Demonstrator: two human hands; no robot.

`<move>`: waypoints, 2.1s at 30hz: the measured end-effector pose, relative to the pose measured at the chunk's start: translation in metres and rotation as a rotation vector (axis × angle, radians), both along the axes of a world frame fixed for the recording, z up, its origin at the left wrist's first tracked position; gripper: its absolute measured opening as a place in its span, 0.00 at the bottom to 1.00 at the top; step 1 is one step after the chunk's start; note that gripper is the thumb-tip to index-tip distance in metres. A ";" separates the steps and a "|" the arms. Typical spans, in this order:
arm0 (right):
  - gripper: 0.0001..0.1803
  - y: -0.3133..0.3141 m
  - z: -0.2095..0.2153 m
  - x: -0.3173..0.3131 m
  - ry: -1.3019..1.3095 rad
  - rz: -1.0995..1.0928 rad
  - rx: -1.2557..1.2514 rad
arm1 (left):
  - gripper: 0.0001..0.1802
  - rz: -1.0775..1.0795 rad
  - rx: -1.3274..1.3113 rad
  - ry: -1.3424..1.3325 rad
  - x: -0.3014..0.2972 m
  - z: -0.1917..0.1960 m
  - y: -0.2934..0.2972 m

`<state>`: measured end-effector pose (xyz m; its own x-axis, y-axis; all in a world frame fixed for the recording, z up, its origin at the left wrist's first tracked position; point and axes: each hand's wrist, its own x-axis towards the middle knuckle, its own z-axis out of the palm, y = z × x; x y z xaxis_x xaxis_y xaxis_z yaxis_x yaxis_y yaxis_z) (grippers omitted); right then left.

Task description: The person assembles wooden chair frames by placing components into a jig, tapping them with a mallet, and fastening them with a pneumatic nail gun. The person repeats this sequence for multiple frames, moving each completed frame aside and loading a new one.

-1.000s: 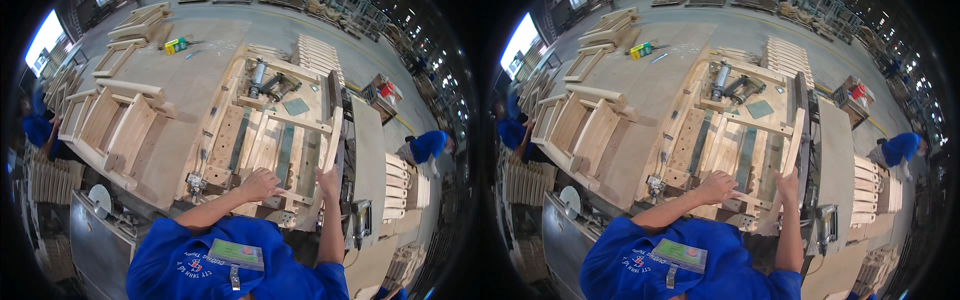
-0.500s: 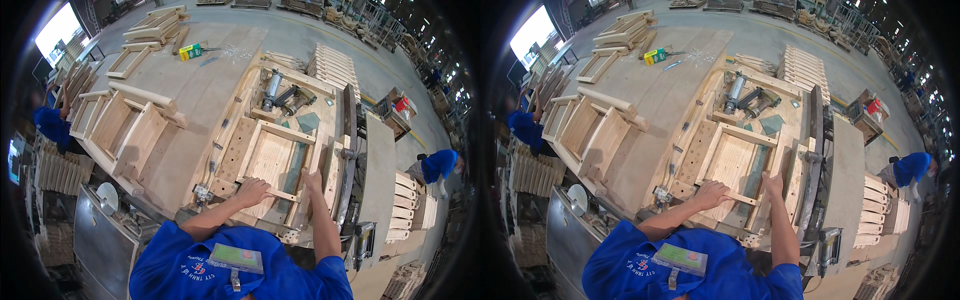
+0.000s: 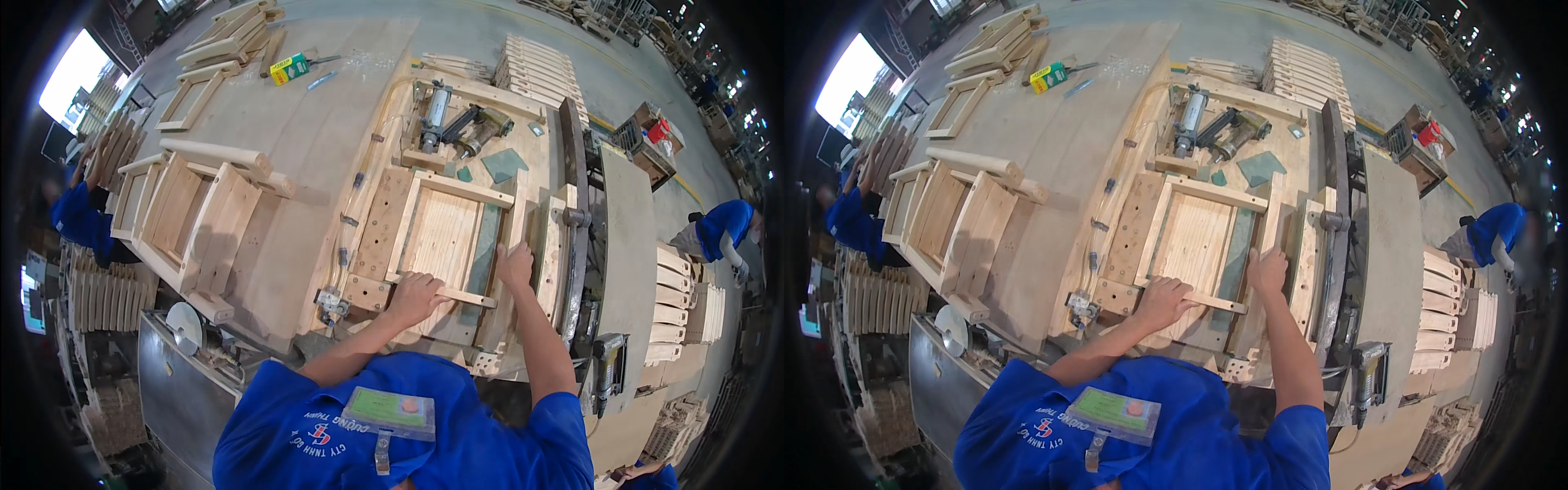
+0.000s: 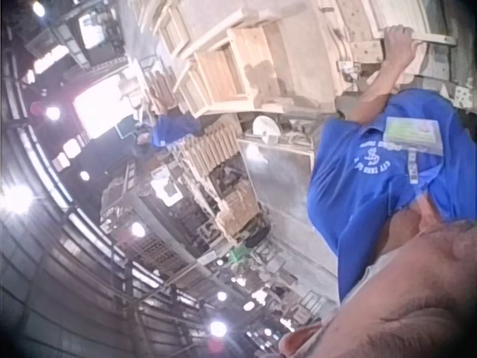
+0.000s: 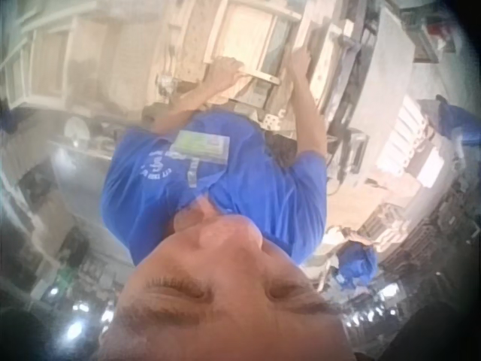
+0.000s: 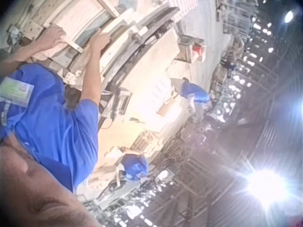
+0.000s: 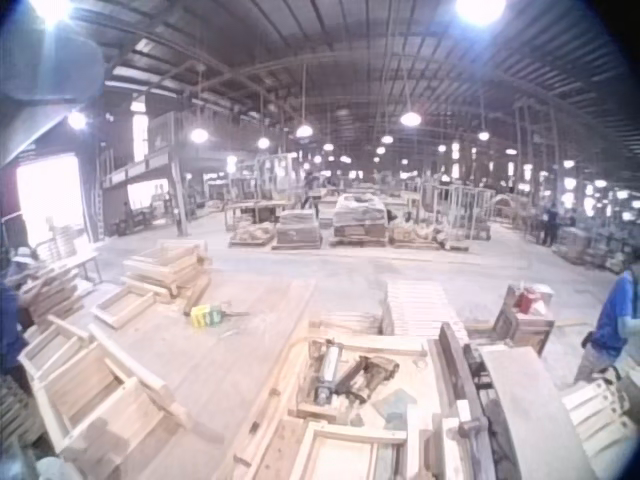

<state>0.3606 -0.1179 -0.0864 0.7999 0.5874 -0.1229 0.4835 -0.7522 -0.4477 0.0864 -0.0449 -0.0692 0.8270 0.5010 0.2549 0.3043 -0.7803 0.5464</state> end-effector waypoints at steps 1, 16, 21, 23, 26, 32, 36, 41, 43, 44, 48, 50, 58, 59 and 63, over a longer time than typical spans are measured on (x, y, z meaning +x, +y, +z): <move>0.36 0.005 0.003 -0.002 0.029 -0.016 -0.019 | 0.19 -0.001 -0.010 -0.009 -0.002 -0.002 0.001; 0.45 -0.062 0.044 -0.147 -0.337 0.730 0.022 | 0.21 -0.029 -0.067 0.024 -0.009 0.006 0.002; 0.50 -0.063 0.046 -0.148 -0.260 0.688 -0.019 | 0.21 0.070 0.252 -0.107 -0.079 0.054 0.036; 0.51 -0.062 0.044 -0.149 -0.220 0.683 -0.054 | 0.21 0.088 0.279 -0.137 -0.086 0.062 0.040; 0.51 -0.064 0.043 -0.148 -0.237 0.686 -0.054 | 0.19 0.039 0.247 -0.196 -0.077 0.066 0.039; 0.47 -0.072 0.052 -0.140 -0.127 0.645 0.075 | 0.13 -0.015 0.087 -0.295 -0.016 0.053 0.034; 0.40 -0.128 0.093 -0.129 -0.065 0.375 0.210 | 0.08 0.010 -0.075 -0.245 0.027 0.022 0.024; 0.31 -0.250 0.111 -0.100 -0.339 -0.170 0.049 | 0.10 0.079 -0.111 -0.054 0.049 -0.005 0.018; 0.32 -0.264 0.099 -0.097 -0.367 -0.236 0.034 | 0.10 0.077 -0.118 0.019 0.056 -0.005 0.016; 0.32 -0.261 0.094 -0.094 -0.364 -0.216 0.059 | 0.11 0.078 -0.117 0.060 0.057 -0.005 0.015; 0.33 -0.238 0.089 -0.067 -0.338 -0.238 0.146 | 0.12 0.101 -0.094 0.096 0.060 -0.002 0.018; 0.33 -0.235 0.093 -0.072 -0.352 -0.185 0.090 | 0.13 0.115 -0.101 0.110 0.057 -0.001 0.015; 0.31 -0.190 0.099 -0.056 -0.248 -0.004 0.136 | 0.14 0.115 -0.134 0.151 0.055 0.001 0.018; 0.30 -0.179 0.099 -0.048 -0.248 0.001 0.151 | 0.14 0.116 -0.140 0.156 0.056 0.002 0.019; 0.34 -0.138 0.083 -0.016 -0.110 -0.040 0.086 | 0.15 0.121 -0.156 0.174 0.056 0.000 0.020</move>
